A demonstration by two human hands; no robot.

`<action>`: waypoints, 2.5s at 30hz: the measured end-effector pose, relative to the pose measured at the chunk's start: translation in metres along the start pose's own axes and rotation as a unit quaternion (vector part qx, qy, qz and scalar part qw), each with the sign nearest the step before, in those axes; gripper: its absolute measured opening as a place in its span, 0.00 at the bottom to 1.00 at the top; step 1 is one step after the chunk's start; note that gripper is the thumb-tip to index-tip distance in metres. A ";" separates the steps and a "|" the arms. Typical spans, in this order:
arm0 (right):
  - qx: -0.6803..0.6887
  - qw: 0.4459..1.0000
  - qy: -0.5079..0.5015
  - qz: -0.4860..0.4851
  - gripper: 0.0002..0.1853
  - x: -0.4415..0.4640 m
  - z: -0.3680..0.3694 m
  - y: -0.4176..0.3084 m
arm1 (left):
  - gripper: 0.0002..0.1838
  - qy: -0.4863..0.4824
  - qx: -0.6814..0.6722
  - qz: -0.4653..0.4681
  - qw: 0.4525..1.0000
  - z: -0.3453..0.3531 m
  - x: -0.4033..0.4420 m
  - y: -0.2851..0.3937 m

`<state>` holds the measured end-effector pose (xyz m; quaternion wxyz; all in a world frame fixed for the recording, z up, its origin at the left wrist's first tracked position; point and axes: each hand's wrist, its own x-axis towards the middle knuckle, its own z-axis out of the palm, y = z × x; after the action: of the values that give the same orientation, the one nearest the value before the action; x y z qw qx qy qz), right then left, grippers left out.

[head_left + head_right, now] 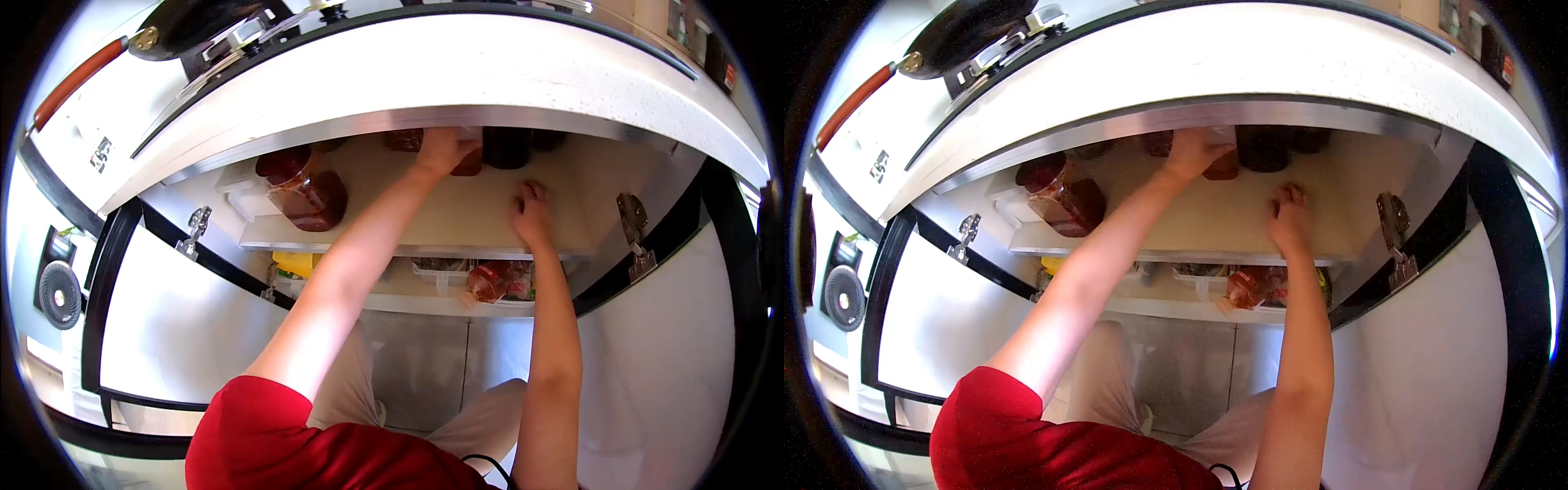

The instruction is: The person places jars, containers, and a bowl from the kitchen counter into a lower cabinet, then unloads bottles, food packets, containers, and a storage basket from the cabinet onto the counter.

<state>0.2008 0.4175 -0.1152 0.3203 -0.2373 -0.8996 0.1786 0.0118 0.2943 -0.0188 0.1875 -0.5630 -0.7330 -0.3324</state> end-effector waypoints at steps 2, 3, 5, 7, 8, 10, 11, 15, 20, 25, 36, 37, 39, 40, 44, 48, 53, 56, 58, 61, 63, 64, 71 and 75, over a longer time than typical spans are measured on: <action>0.002 1.000 0.003 -0.013 0.18 -0.002 -0.001 0.002 | 0.28 0.044 0.028 -0.026 0.998 -0.028 -0.011 0.032; 0.001 1.000 0.008 -0.019 0.19 -0.002 -0.001 0.004 | 0.28 0.083 0.052 -0.049 0.994 -0.042 -0.021 0.054; 0.006 1.000 0.002 -0.016 0.18 -0.004 -0.006 0.002 | 0.38 0.267 0.148 -0.020 0.952 -0.070 -0.062 0.078; 0.006 1.000 0.000 -0.009 0.18 -0.002 -0.005 0.007 | 0.48 0.308 0.132 -0.067 0.940 -0.097 -0.132 0.065; -0.012 1.000 0.000 -0.018 0.18 -0.001 -0.001 0.013 | 0.52 0.329 0.149 -0.101 0.927 -0.113 -0.166 0.057; -0.031 0.999 -0.001 -0.025 0.18 0.000 0.005 0.015 | 0.56 0.350 0.226 -0.220 0.882 -0.138 -0.202 0.036; -0.046 0.998 0.028 -0.034 0.18 0.002 0.006 0.016 | 0.57 0.347 0.226 -0.281 0.866 -0.138 -0.214 0.019; -0.074 0.997 -0.002 -0.029 0.19 0.003 0.002 0.010 | 0.57 0.320 0.146 -0.387 0.853 -0.121 -0.227 -0.036; -0.076 0.996 0.026 -0.036 0.18 -0.001 0.006 0.012 | 0.58 0.288 0.102 -0.383 0.872 -0.103 -0.200 -0.060; -0.078 0.996 0.032 -0.030 0.18 0.000 -0.001 0.009 | 0.60 0.253 -0.001 -0.349 0.902 -0.079 -0.156 -0.109; -0.060 0.998 -0.008 0.007 0.20 -0.004 -0.008 -0.005 | 0.70 0.142 0.013 -0.428 0.892 -0.072 -0.111 -0.152; -0.062 0.998 -0.008 0.013 0.20 -0.002 -0.008 -0.005 | 0.70 0.169 -0.040 -0.383 0.907 -0.071 -0.111 -0.154; -0.054 0.998 -0.013 -0.007 0.21 0.004 -0.008 -0.004 | 0.71 0.188 -0.098 -0.335 0.918 -0.069 -0.106 -0.160; -0.058 0.998 -0.013 0.000 0.21 0.004 -0.005 -0.002 | 0.71 0.187 -0.084 -0.339 0.918 -0.065 -0.104 -0.176; -0.099 0.995 -0.022 0.005 0.22 0.006 0.003 0.000 | 0.71 0.205 -0.076 -0.337 0.916 -0.052 -0.100 -0.193; -0.094 0.995 -0.014 -0.003 0.21 0.010 0.014 0.004 | 0.57 0.266 -0.069 -0.270 0.923 -0.033 -0.116 -0.196; -0.123 0.992 0.027 -0.021 0.19 0.018 0.008 0.004 | 0.45 0.086 -0.316 -0.295 0.898 -0.005 -0.075 -0.043; -0.132 0.990 0.035 -0.024 0.18 0.012 0.011 -0.001 | 0.42 0.063 -0.259 -0.278 0.923 0.031 -0.047 -0.033; -0.124 0.991 0.041 -0.018 0.17 0.009 0.018 0.000 | 0.40 0.063 -0.197 -0.238 0.949 0.046 -0.039 -0.038; -0.146 0.987 0.054 -0.030 0.17 0.011 0.017 0.001 | 0.40 0.092 -0.079 -0.243 0.962 0.063 -0.030 -0.045; -0.135 0.991 0.020 -0.002 0.17 0.012 0.014 -0.004 | 0.39 0.105 -0.130 -0.251 0.953 0.069 -0.027 -0.057; -0.138 0.990 0.023 0.001 0.17 0.013 0.017 -0.002 | 0.39 0.104 -0.134 -0.248 0.954 0.067 -0.025 -0.054; -0.127 0.990 0.055 -0.030 0.17 0.013 0.021 -0.006 | 0.40 0.100 -0.045 -0.217 0.970 0.069 -0.016 -0.060; -0.108 0.993 -0.034 0.039 0.21 0.015 0.012 -0.017 | 0.41 -0.014 -0.079 -0.252 0.964 0.043 -0.007 -0.044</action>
<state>0.1768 0.4095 -0.1088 0.2544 -0.2992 -0.9141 0.1009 -0.0240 0.3132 -0.0655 0.0423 -0.3781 -0.8251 -0.4177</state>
